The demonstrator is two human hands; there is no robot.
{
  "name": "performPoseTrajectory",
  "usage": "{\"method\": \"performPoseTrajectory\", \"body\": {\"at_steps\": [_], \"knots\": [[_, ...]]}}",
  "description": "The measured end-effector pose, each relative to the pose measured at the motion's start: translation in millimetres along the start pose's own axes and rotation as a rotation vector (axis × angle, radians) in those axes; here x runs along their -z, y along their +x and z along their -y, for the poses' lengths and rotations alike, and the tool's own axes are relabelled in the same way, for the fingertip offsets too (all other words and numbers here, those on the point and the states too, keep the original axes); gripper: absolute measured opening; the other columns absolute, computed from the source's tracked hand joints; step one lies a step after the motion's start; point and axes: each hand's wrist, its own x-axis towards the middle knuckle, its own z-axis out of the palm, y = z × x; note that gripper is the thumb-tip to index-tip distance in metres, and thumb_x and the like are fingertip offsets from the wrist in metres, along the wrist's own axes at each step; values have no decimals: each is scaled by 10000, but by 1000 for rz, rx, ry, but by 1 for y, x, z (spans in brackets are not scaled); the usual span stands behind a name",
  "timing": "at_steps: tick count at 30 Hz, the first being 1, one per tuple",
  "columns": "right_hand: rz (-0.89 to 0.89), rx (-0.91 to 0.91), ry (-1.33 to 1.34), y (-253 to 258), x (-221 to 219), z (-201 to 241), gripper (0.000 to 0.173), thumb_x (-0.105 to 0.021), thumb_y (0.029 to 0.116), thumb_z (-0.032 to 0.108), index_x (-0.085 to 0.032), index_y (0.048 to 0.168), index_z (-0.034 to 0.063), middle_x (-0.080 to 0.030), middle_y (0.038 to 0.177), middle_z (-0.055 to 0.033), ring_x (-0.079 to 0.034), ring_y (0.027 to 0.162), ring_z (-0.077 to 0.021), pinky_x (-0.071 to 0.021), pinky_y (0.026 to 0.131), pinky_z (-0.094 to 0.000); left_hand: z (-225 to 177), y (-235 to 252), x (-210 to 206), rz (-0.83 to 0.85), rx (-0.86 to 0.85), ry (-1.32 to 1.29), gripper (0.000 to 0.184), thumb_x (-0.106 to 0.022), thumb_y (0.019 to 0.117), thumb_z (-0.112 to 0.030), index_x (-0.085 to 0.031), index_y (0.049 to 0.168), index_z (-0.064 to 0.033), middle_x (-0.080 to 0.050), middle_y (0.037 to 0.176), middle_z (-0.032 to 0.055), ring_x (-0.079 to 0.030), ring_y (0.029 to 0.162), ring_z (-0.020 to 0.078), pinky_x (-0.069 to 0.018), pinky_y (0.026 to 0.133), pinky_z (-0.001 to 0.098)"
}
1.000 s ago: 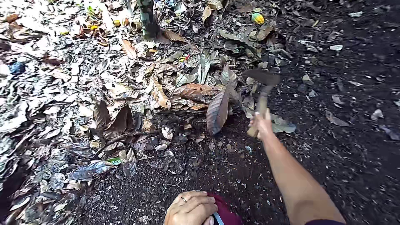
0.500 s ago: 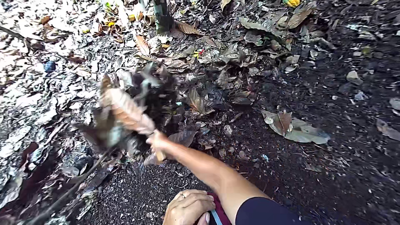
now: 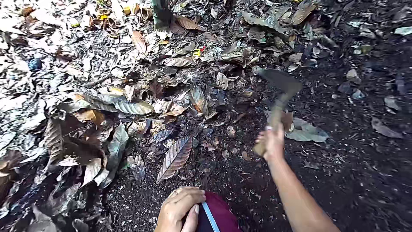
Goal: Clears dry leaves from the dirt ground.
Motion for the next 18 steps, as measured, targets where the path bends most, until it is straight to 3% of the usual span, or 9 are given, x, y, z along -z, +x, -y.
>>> {"method": "performPoseTrajectory", "body": {"at_steps": [3,5,7,9,13,15,18], "knots": [[-420,-27,440,43,42,-28,529,-369,1128,247,-99,1581,207,-506,871,-35,-579,603,-118,-556,572,-300,6,-1,2,-18,-7,-13,410,-365,1086,-236,-736,1058,-66,-764,1137,59,-683,1176,158,-527,1069,363],[-461,-87,520,31,16,-57,542,-371,1124,255,-74,1576,237,-492,859,-39,-573,590,-131,-562,565,-334,8,1,1,-16,-12,-21,409,-366,1084,-236,-738,1059,-68,-765,1137,58,-684,1176,160,-531,1065,361],[-259,-168,332,-17,-40,-93,580,-387,1113,232,-59,1591,201,-517,787,-62,-583,545,-154,-570,529,-358,7,6,-3,-5,-14,-29,398,-377,1079,-229,-742,1049,-73,-766,1134,53,-685,1176,160,-534,1064,362],[114,-312,73,-74,-93,-108,613,-437,1102,221,-100,1613,188,-569,840,-113,-594,585,-185,-558,542,-371,7,12,-7,14,-22,-26,395,-380,1073,-224,-745,1036,-79,-767,1133,44,-685,1174,155,-535,1062,361],[814,-375,-291,-128,-137,-78,688,-534,1068,205,-181,1656,262,-620,928,-126,-573,573,-189,-524,508,-364,4,18,-13,32,-28,-5,400,-374,1068,-219,-748,1031,-80,-768,1132,40,-685,1169,145,-535,1052,353],[893,-272,-357,-135,-130,-59,691,-561,1047,206,-224,1648,254,-642,945,-117,-586,576,-184,-530,509,-362,6,15,-9,24,-20,-2,404,-368,1075,-217,-743,1041,-71,-766,1139,48,-683,1177,152,-532,1063,358],[601,-114,-279,-104,-94,-30,658,-533,1048,180,-242,1637,184,-661,1002,-149,-623,627,-210,-564,543,-399,11,5,-1,-4,-4,-18,400,-373,1076,-212,-743,1048,-62,-766,1135,57,-689,1170,167,-538,1063,366]]}}
